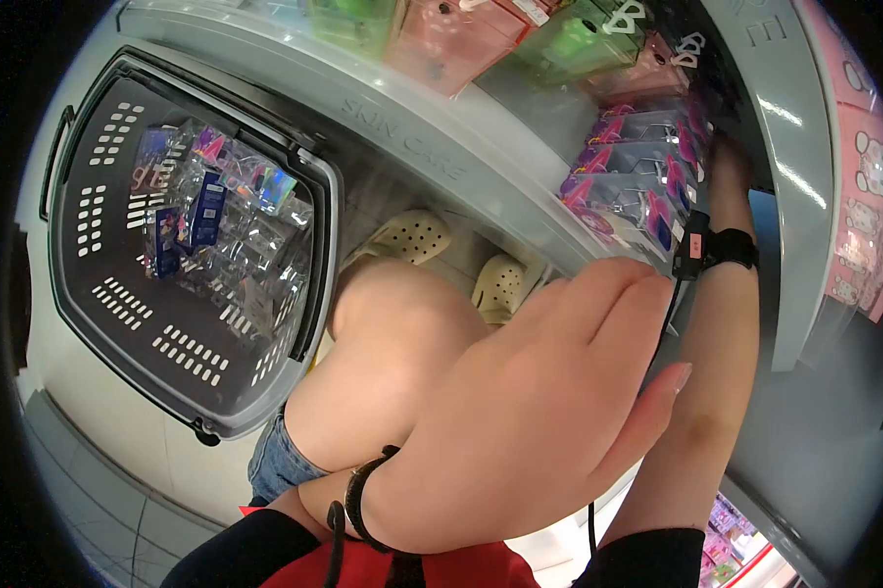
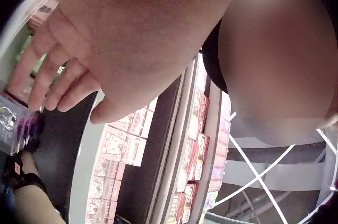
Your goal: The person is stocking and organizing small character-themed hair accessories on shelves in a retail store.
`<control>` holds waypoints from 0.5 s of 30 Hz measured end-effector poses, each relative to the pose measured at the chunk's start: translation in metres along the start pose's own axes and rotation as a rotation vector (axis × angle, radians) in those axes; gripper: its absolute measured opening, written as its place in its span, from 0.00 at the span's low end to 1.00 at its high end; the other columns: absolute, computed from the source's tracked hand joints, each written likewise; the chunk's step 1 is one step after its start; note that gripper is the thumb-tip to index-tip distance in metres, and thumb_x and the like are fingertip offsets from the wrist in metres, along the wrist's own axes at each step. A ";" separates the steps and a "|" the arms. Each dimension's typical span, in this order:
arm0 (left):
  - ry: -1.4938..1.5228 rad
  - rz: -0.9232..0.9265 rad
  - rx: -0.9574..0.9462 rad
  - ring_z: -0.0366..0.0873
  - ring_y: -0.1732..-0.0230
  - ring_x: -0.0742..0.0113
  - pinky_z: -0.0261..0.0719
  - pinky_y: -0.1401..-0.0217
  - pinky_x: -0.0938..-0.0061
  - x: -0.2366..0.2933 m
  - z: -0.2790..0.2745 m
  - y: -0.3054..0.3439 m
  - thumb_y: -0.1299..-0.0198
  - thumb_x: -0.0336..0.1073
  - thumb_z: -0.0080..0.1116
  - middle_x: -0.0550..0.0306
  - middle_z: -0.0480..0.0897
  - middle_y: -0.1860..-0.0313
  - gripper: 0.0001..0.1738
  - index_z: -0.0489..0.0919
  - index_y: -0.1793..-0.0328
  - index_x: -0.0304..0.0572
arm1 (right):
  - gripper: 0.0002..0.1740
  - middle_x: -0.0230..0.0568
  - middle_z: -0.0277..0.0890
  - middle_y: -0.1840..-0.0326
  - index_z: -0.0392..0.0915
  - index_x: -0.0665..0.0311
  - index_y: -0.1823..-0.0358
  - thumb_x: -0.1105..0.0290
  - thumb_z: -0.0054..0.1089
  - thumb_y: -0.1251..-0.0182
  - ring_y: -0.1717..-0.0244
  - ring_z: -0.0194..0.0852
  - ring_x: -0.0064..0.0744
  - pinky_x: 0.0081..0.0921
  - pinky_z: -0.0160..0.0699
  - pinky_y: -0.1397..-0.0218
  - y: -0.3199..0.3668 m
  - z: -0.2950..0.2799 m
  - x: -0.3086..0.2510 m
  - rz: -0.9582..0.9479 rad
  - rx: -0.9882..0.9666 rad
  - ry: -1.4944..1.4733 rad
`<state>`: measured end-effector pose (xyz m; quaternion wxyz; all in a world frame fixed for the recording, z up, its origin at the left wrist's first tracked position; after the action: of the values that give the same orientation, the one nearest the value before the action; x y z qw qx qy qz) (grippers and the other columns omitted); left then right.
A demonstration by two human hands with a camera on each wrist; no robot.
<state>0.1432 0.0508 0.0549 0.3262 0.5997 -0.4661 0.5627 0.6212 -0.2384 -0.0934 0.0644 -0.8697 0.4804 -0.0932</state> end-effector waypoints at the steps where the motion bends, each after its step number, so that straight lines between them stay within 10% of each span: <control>1: -0.013 0.009 -0.007 0.74 0.65 0.63 0.76 0.64 0.78 0.001 0.001 0.001 0.48 0.33 0.58 0.52 0.73 0.65 0.16 0.73 0.56 0.28 | 0.19 0.51 0.80 0.56 0.78 0.63 0.50 0.57 0.50 0.32 0.58 0.78 0.50 0.40 0.73 0.55 -0.001 0.007 0.004 0.070 -0.071 -0.045; 3: -0.025 0.020 -0.015 0.74 0.65 0.63 0.76 0.64 0.78 0.001 0.003 0.001 0.48 0.33 0.58 0.52 0.73 0.65 0.17 0.73 0.56 0.28 | 0.20 0.50 0.80 0.55 0.78 0.64 0.49 0.57 0.49 0.32 0.56 0.78 0.47 0.39 0.73 0.52 -0.002 0.004 -0.007 0.140 -0.141 -0.089; 5: 0.007 0.018 0.016 0.74 0.65 0.64 0.76 0.64 0.78 0.001 0.001 0.000 0.48 0.34 0.58 0.52 0.73 0.65 0.16 0.73 0.57 0.29 | 0.22 0.46 0.79 0.52 0.76 0.67 0.47 0.59 0.52 0.35 0.52 0.76 0.40 0.37 0.71 0.45 0.027 0.011 -0.008 0.752 -0.164 -0.849; 15: 0.019 0.004 0.006 0.74 0.65 0.63 0.76 0.64 0.77 0.000 0.004 0.000 0.47 0.34 0.58 0.53 0.72 0.66 0.14 0.73 0.59 0.30 | 0.18 0.42 0.76 0.53 0.76 0.67 0.49 0.66 0.51 0.38 0.56 0.73 0.35 0.34 0.71 0.49 0.032 -0.020 -0.072 0.536 -0.034 -1.168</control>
<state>0.1445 0.0473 0.0545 0.3279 0.5943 -0.4626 0.5704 0.5534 -0.1948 -0.0876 0.3226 -0.6280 0.5682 0.4226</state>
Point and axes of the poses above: each hand's wrist, its own y-axis away from the middle knuckle, its own z-axis out of the palm, x = y × z, the point moved 10 cm from there along -y, towards the middle knuckle
